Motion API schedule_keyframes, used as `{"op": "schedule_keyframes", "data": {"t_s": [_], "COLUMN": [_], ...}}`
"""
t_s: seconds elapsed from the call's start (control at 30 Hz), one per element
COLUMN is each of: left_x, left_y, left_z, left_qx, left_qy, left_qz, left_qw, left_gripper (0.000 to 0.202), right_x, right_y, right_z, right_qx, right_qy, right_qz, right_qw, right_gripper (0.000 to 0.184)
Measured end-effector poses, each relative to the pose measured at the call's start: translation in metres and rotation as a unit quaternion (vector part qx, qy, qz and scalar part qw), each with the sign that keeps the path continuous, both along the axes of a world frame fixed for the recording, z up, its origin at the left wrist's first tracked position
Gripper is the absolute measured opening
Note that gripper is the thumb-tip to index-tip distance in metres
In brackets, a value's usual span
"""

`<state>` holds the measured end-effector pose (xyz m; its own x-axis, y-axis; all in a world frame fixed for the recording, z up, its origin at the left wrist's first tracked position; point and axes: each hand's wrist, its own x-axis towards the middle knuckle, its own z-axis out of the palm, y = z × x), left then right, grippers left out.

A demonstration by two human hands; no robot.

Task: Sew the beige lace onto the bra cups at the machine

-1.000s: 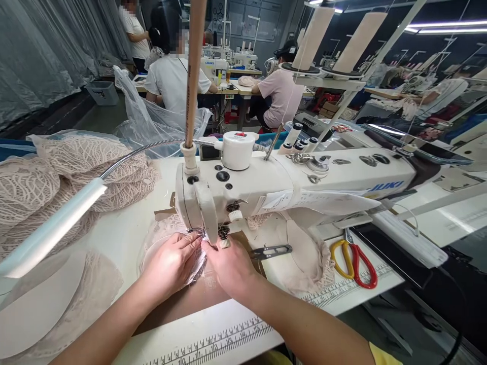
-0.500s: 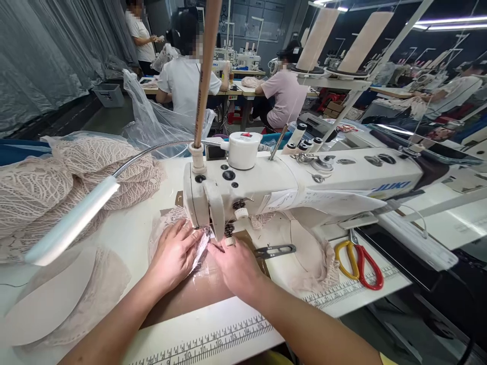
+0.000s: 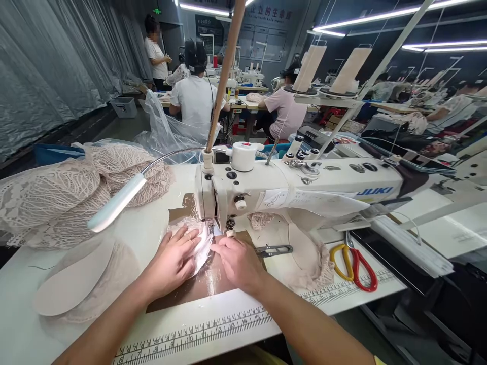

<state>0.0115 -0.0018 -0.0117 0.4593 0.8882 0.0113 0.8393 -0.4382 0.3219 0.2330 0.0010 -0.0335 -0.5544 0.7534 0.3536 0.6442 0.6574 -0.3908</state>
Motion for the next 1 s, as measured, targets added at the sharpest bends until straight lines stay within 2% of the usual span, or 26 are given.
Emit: {"op": "schedule_keyframes", "data": {"t_s": [0.17, 0.3, 0.4, 0.47, 0.53, 0.6, 0.63, 0.7, 0.77, 0.83, 0.93, 1.0], "left_x": [-0.001, -0.008, -0.018, -0.023, -0.024, -0.022, -0.021, -0.019, -0.018, -0.017, -0.010, -0.003], "left_y": [0.001, 0.008, 0.005, -0.003, -0.016, -0.027, -0.030, -0.031, -0.024, -0.013, 0.002, 0.007], "left_z": [-0.003, -0.008, -0.005, 0.002, 0.012, 0.021, 0.025, 0.028, 0.027, 0.023, 0.018, 0.017], "left_qx": [0.020, 0.031, 0.021, -0.005, -0.050, -0.103, -0.121, -0.119, -0.082, -0.053, -0.074, -0.093], "left_qy": [0.045, 0.063, 0.062, 0.036, -0.011, -0.069, -0.100, -0.166, -0.211, -0.203, -0.114, -0.070], "left_qz": [0.065, 0.087, 0.108, 0.064, -0.024, -0.099, -0.114, -0.088, -0.009, 0.055, 0.051, 0.030], "left_qw": [0.997, 0.994, 0.992, 0.997, 0.998, 0.987, 0.981, 0.975, 0.974, 0.976, 0.989, 0.993], "left_gripper": [0.055, 0.056, 0.058, 0.062, 0.064, 0.058, 0.053, 0.039, 0.032, 0.036, 0.045, 0.034], "right_x": [-0.002, -0.003, -0.002, -0.002, -0.001, 0.000, 0.001, 0.001, 0.001, 0.001, 0.000, 0.001], "right_y": [0.001, 0.001, 0.001, 0.001, 0.001, 0.000, 0.000, -0.001, -0.003, -0.003, -0.003, -0.004], "right_z": [0.001, 0.003, 0.003, 0.004, 0.005, 0.007, 0.008, 0.011, 0.014, 0.017, 0.020, 0.020], "right_qx": [0.013, 0.011, 0.010, 0.009, 0.010, 0.011, 0.009, 0.003, -0.003, -0.003, 0.006, 0.010], "right_qy": [0.003, -0.016, -0.009, 0.013, 0.030, 0.033, 0.029, 0.012, -0.021, -0.062, -0.100, -0.097], "right_qz": [0.001, -0.001, 0.000, 0.005, 0.021, 0.046, 0.060, 0.085, 0.100, 0.102, 0.097, 0.094], "right_qw": [1.000, 1.000, 1.000, 1.000, 0.999, 0.998, 0.998, 0.996, 0.995, 0.993, 0.990, 0.991], "right_gripper": [0.033, 0.030, 0.030, 0.031, 0.028, 0.025, 0.024, 0.023, 0.022, 0.017, 0.016, 0.018]}}
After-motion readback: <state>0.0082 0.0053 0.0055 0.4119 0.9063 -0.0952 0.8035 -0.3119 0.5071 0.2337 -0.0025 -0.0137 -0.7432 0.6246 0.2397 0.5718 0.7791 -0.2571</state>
